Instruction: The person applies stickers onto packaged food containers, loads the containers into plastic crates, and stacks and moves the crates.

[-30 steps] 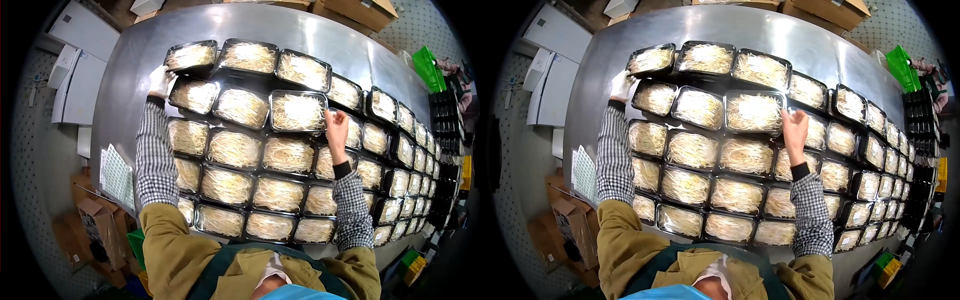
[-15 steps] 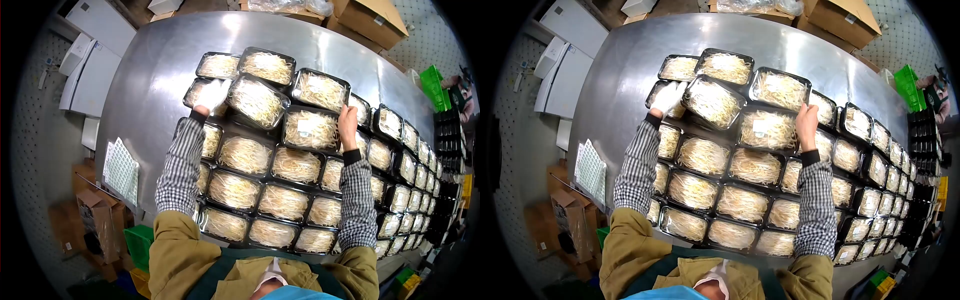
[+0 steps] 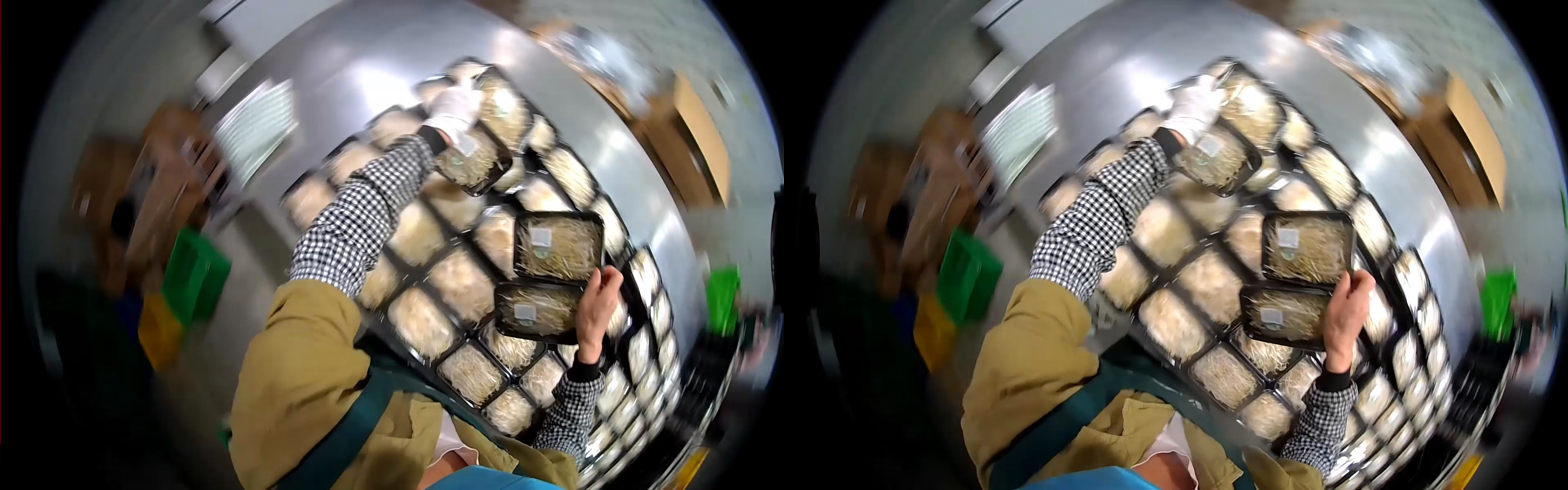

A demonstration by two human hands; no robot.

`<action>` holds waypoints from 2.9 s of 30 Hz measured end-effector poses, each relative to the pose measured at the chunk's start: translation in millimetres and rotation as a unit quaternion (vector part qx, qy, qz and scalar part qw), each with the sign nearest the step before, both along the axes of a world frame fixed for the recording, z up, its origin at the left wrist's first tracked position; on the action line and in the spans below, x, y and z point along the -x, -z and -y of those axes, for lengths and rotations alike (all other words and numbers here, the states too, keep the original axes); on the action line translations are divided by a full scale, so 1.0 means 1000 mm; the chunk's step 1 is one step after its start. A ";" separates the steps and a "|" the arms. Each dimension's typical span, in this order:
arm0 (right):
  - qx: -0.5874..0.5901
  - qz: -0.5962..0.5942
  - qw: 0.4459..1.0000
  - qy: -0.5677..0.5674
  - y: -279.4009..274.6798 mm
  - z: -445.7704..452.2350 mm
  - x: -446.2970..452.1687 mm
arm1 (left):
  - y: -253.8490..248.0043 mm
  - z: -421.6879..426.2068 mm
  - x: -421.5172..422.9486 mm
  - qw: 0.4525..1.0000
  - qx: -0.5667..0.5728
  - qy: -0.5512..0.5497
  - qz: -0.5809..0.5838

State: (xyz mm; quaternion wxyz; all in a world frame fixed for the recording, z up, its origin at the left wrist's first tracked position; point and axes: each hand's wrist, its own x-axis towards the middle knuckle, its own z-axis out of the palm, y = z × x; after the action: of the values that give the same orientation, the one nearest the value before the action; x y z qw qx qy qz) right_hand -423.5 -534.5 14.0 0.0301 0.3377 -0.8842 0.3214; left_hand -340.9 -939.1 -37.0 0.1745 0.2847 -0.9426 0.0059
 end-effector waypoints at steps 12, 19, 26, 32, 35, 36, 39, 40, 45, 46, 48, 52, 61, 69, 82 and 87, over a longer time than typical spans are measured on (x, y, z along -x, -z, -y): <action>-0.063 -0.057 0.798 -0.596 -0.050 0.037 -0.218 | -0.056 -0.414 -0.544 0.747 -0.047 -0.514 -0.420; -0.043 -0.118 0.495 -0.860 -0.058 -0.002 -0.479 | -0.062 -0.741 -0.718 0.529 0.046 -0.793 -0.299; 0.031 -0.112 0.119 -0.986 -0.019 -0.167 -0.806 | -0.064 -0.993 -0.798 0.228 0.110 -0.932 -0.261; 0.209 -0.117 -0.235 -0.942 0.031 -0.298 -0.999 | -0.066 -1.108 -0.793 0.071 0.099 -0.957 -0.261; 0.192 -0.159 -0.252 -0.935 0.086 -0.289 -1.047 | -0.052 -1.128 -0.781 0.088 0.124 -0.945 -0.289; 0.181 -0.195 -0.231 -0.936 0.103 -0.279 -1.057 | -0.041 -1.137 -0.780 0.095 0.117 -0.932 -0.328; 0.159 -0.286 -0.067 -0.943 0.160 -0.248 -1.058 | -0.030 -1.130 -0.776 0.114 0.038 -0.939 -0.324; 0.095 -0.225 -0.025 -0.969 0.154 -0.258 -1.048 | -0.028 -1.119 -0.779 0.108 0.024 -0.915 -0.387; -0.205 0.075 -0.083 -0.972 0.084 -0.329 -0.998 | -0.023 -1.033 -0.814 0.273 -0.072 -0.827 -0.486; -0.298 0.090 -0.118 -0.943 0.072 -0.331 -0.993 | -0.023 -1.012 -0.821 0.308 -0.084 -0.805 -0.499; -0.573 0.164 -0.116 -0.795 0.052 -0.313 -0.986 | 0.002 -0.986 -0.836 0.409 -0.111 -0.739 -0.523; -0.452 0.034 0.014 -0.891 0.053 -0.248 -0.957 | 0.010 -0.953 -0.865 0.399 -0.185 -0.697 -0.566; -0.095 0.042 0.092 -0.990 0.096 -0.291 -0.875 | 0.033 -0.946 -0.862 0.441 -0.035 -0.715 -0.541; -0.313 0.102 0.202 -0.922 0.130 -0.279 -0.886 | 0.121 -0.917 -0.918 0.498 -0.124 -0.756 -0.406; -0.022 -0.163 0.254 -0.953 0.214 -0.335 -0.843 | 0.171 -0.926 -0.957 0.617 -0.319 -0.705 -0.141; 0.008 0.026 0.386 -0.922 0.203 -0.337 -0.795 | 0.137 -0.903 -0.910 0.524 -0.230 -0.781 -0.253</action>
State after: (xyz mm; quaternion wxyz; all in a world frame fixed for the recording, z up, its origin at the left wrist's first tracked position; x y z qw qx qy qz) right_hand 371.8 -197.7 -189.0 -0.3051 0.9370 -0.0280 0.1680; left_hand 569.3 -36.1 -174.1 0.2597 0.9263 -0.2285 -0.1493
